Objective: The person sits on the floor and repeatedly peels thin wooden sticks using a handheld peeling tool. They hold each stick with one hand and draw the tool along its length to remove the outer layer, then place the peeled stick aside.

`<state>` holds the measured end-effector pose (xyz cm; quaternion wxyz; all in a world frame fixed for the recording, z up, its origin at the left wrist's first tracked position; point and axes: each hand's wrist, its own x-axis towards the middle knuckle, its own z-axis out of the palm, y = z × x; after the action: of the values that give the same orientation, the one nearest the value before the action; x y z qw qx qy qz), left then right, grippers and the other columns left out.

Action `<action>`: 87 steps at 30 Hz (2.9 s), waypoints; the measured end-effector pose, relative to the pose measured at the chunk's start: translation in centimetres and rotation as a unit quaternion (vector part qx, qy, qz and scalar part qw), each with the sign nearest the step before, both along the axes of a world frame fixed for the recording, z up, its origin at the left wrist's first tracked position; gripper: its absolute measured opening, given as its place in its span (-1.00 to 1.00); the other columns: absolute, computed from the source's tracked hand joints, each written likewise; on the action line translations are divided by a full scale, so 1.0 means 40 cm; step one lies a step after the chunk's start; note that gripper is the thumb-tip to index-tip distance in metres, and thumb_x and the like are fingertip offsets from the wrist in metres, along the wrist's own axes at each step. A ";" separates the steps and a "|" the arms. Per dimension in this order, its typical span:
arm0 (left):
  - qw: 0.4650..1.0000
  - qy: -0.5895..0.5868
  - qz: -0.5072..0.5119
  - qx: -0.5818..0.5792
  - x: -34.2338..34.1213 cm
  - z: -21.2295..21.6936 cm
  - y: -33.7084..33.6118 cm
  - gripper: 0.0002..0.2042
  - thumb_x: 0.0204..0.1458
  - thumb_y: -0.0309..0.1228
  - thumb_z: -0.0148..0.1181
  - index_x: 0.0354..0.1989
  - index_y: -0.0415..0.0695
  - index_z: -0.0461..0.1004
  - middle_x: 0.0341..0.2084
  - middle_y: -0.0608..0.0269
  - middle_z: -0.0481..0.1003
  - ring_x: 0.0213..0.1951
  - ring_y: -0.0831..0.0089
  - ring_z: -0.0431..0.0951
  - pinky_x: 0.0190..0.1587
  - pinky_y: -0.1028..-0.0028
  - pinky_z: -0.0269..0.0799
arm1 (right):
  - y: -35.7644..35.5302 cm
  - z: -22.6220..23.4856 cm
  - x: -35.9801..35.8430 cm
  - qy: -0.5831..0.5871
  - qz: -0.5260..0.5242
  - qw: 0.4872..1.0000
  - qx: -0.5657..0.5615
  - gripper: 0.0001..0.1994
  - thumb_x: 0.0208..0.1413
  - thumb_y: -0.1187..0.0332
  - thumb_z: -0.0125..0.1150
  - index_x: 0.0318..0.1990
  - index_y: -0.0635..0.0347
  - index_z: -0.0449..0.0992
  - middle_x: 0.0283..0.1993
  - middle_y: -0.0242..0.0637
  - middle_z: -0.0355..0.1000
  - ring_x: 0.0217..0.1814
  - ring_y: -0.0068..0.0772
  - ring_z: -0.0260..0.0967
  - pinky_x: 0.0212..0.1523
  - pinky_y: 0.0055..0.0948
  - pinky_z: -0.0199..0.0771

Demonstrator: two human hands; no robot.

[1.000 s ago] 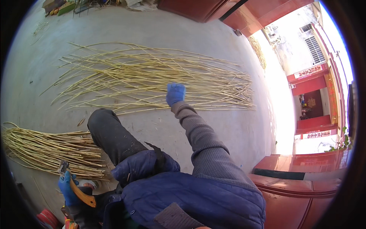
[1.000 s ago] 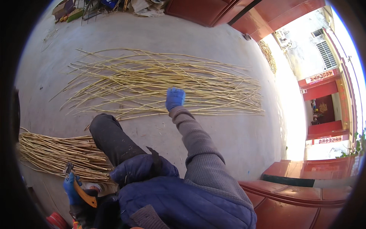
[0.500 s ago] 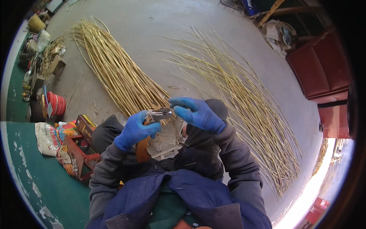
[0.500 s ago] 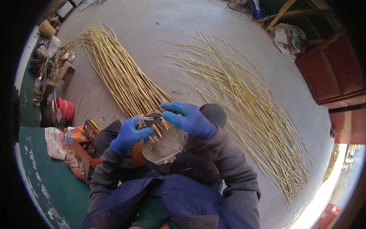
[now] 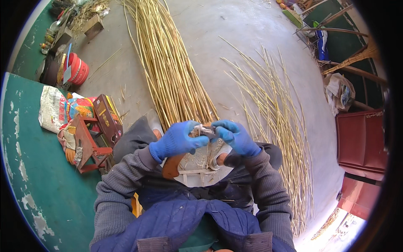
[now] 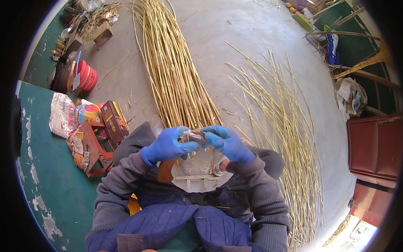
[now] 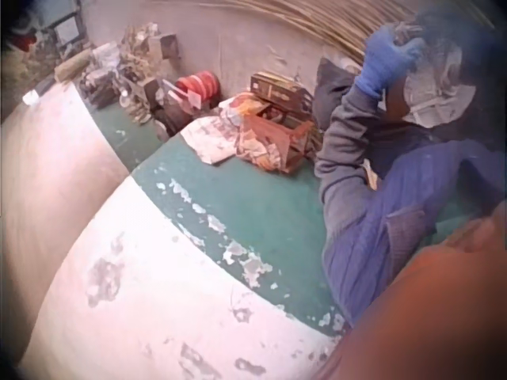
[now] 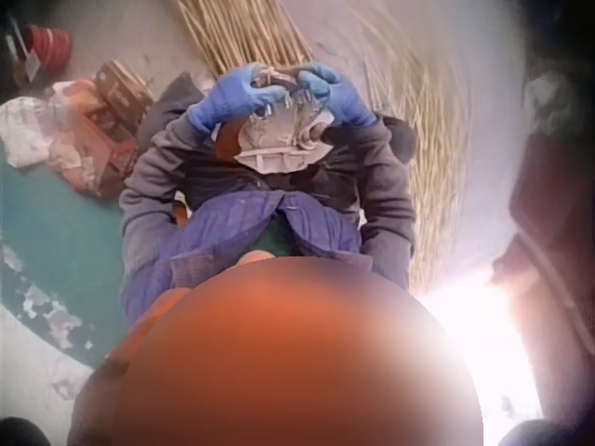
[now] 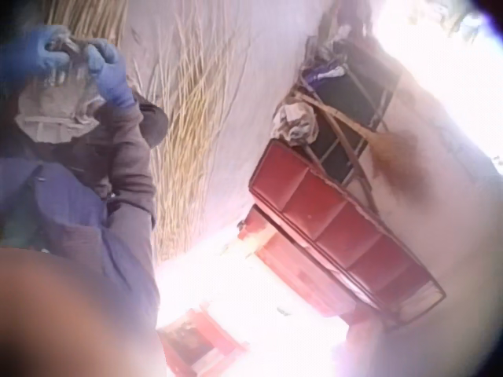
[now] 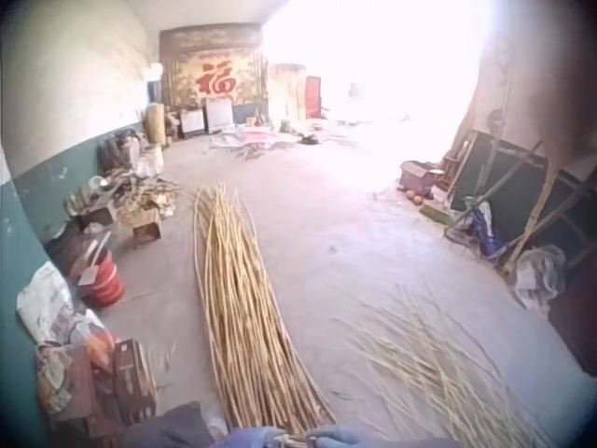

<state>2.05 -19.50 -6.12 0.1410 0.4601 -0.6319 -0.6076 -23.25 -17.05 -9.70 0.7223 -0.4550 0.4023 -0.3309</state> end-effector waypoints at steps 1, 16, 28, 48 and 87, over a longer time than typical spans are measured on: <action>1.000 -0.005 0.004 -0.006 0.021 0.002 -0.027 -0.50 0.10 -0.30 0.37 0.18 -0.30 0.45 -0.22 0.18 0.61 -0.36 0.58 0.60 -0.30 0.52 0.56 | -0.023 -0.031 0.002 -0.034 -0.002 0.999 -0.029 -0.57 0.40 0.16 0.09 0.20 0.37 0.47 -0.01 -0.21 0.55 -0.01 -0.44 0.51 0.10 -0.39 0.51; 0.897 0.202 0.363 0.152 0.234 0.095 -0.120 -0.46 0.14 -0.11 0.28 0.10 -0.32 0.35 -0.50 0.05 0.58 -0.63 0.42 0.57 -0.60 0.56 0.52 | -0.094 -0.872 -0.018 0.635 -0.030 0.772 0.004 -0.58 0.15 -0.03 0.15 0.02 0.00 0.61 -0.09 -0.04 0.61 0.01 -0.05 0.57 0.07 -0.07 0.50; 0.883 0.166 0.297 0.325 0.218 0.099 -0.164 -0.56 0.00 -0.52 0.28 0.06 -0.48 0.42 -0.28 -0.09 0.64 -0.43 0.40 0.63 -0.31 0.43 0.60 | -0.306 -0.942 0.095 0.628 0.115 0.769 0.031 -0.67 0.19 0.02 0.11 -0.06 -0.04 0.60 -0.07 -0.10 0.61 0.04 -0.04 0.56 0.07 -0.10 0.51; 0.939 0.186 0.259 0.127 0.204 0.067 -0.152 -0.40 0.18 -0.09 0.27 0.25 -0.28 0.37 -0.24 0.06 0.62 -0.48 0.55 0.58 -0.40 0.55 0.57 | -0.202 0.066 -0.077 0.290 0.002 0.952 0.102 -0.77 0.21 0.27 0.26 -0.23 0.31 0.63 -0.44 -0.30 0.56 -0.46 -0.55 0.46 -0.39 -0.54 0.45; 0.984 0.155 0.072 0.040 -0.001 0.120 0.132 -0.55 0.22 -0.28 0.25 0.15 -0.37 0.43 -0.23 0.12 0.60 -0.24 0.43 0.68 -0.39 0.53 0.65 | 0.417 0.465 -0.424 0.319 -0.310 0.887 -0.122 -0.76 0.33 0.23 0.19 -0.16 0.23 0.63 -0.41 -0.34 0.55 -0.47 -0.59 0.44 -0.43 -0.57 0.43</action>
<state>1.99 -14.21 -1.30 0.2626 0.4099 -0.5427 -0.6845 -40.22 -0.39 8.91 0.3547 -0.4724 0.6879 -0.4216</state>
